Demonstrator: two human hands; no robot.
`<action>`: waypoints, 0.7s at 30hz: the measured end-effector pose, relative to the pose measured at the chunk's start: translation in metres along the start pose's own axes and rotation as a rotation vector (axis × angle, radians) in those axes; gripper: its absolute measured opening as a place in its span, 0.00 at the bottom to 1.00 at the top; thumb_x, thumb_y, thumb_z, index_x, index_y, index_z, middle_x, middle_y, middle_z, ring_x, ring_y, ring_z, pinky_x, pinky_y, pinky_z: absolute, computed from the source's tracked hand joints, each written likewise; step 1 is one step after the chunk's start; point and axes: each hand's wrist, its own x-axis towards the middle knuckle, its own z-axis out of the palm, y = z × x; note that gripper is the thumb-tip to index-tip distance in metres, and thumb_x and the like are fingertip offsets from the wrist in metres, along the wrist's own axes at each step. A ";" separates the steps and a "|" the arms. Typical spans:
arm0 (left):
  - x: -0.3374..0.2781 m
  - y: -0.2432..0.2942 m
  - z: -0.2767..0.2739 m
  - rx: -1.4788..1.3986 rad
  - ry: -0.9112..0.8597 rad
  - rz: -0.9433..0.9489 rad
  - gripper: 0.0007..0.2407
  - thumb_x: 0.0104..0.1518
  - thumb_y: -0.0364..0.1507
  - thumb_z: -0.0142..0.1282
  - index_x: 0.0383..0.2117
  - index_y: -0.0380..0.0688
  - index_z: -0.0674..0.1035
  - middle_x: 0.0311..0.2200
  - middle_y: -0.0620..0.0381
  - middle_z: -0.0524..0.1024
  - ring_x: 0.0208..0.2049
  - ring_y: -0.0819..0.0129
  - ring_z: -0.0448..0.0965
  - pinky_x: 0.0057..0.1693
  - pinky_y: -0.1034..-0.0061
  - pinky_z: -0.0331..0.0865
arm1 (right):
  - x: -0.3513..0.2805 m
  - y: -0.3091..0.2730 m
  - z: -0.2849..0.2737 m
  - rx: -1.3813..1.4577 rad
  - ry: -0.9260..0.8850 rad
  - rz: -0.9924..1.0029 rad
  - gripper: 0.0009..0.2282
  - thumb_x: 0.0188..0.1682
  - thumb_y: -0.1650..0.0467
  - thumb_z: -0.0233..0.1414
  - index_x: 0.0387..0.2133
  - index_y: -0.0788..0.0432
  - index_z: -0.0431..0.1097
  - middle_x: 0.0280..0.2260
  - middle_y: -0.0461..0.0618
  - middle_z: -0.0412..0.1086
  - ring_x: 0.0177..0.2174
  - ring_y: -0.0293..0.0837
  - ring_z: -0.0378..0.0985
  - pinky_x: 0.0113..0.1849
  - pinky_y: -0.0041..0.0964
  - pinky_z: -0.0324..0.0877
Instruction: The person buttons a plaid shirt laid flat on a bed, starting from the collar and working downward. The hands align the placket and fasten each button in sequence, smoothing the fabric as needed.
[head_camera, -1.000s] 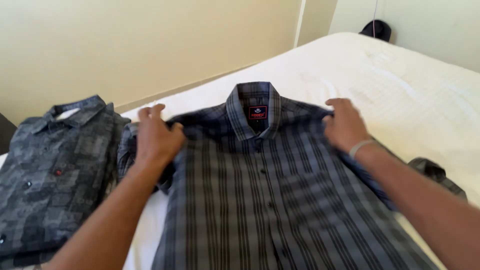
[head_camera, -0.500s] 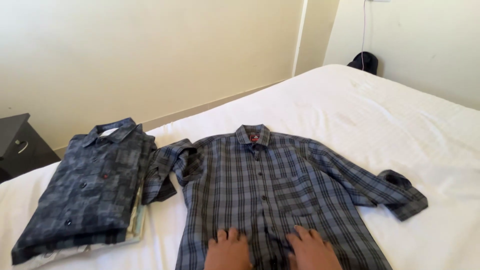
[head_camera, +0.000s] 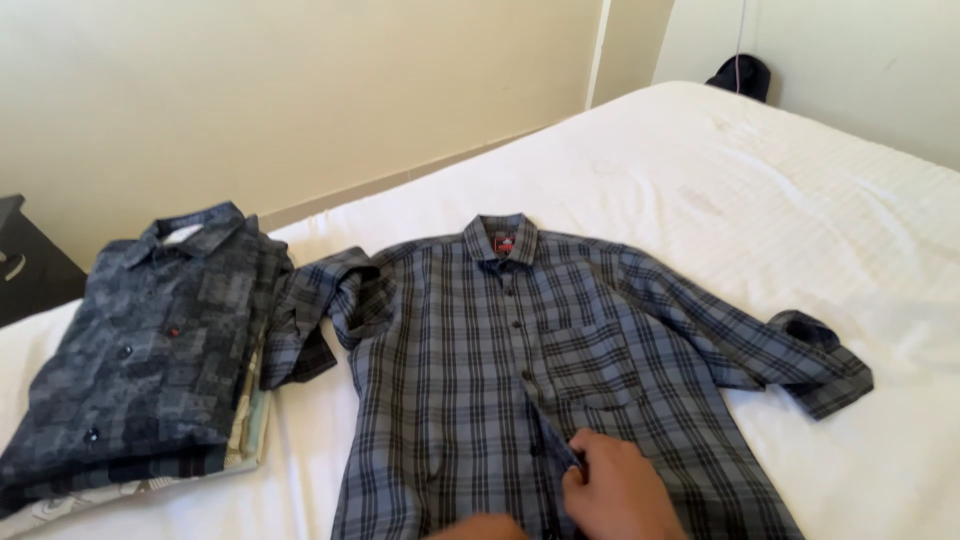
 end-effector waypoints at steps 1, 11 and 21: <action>0.004 0.027 -0.040 -0.042 -0.037 -0.016 0.08 0.61 0.30 0.54 0.39 0.41 0.82 0.39 0.48 0.77 0.45 0.56 0.78 0.53 0.64 0.71 | -0.007 -0.004 -0.008 -0.004 -0.010 0.003 0.12 0.49 0.67 0.57 0.44 0.54 0.70 0.41 0.50 0.73 0.43 0.48 0.78 0.47 0.44 0.72; 0.033 0.095 -0.061 -0.089 0.275 -0.051 0.08 0.61 0.29 0.56 0.42 0.40 0.79 0.42 0.46 0.71 0.48 0.50 0.72 0.55 0.60 0.69 | 0.008 0.006 0.012 0.187 0.044 -0.043 0.09 0.50 0.69 0.56 0.42 0.55 0.78 0.38 0.50 0.77 0.37 0.45 0.84 0.42 0.37 0.78; -0.015 0.141 -0.122 -0.714 0.381 -0.328 0.06 0.54 0.29 0.62 0.31 0.39 0.85 0.26 0.52 0.84 0.30 0.66 0.86 0.41 0.72 0.78 | 0.013 0.032 0.026 0.846 -0.011 0.099 0.13 0.51 0.66 0.59 0.44 0.61 0.81 0.32 0.50 0.81 0.31 0.40 0.80 0.35 0.39 0.77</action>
